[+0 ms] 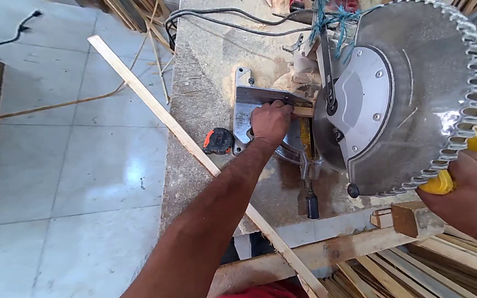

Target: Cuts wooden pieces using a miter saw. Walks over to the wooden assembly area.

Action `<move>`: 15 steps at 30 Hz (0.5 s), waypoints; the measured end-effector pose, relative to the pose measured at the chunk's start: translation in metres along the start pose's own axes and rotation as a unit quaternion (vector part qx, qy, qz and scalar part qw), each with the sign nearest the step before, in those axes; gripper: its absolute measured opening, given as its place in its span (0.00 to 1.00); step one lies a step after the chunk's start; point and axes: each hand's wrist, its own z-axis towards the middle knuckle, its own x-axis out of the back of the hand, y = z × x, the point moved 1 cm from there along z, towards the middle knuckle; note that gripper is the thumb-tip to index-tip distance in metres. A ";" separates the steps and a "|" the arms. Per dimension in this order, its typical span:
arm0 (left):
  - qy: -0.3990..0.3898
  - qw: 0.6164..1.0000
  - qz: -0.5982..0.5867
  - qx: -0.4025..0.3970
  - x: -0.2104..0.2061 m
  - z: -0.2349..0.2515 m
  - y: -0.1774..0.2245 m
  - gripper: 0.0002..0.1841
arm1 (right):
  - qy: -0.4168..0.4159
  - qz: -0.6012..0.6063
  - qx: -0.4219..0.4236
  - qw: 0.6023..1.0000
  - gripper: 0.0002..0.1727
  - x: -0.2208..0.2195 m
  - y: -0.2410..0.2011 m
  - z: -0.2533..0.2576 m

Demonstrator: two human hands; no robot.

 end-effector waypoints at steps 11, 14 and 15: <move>0.010 1.000 0.000 -0.003 -0.002 0.000 -0.001 0.14 | 0.004 0.001 0.003 1.000 0.19 -0.002 -0.002 -0.002; 0.007 1.000 0.001 -0.004 -0.002 0.000 -0.001 0.14 | 0.008 -0.001 0.003 1.000 0.19 -0.002 -0.003 -0.002; 0.006 1.000 0.001 -0.005 -0.002 0.000 -0.001 0.14 | 0.010 -0.002 0.005 1.000 0.19 -0.003 -0.004 -0.002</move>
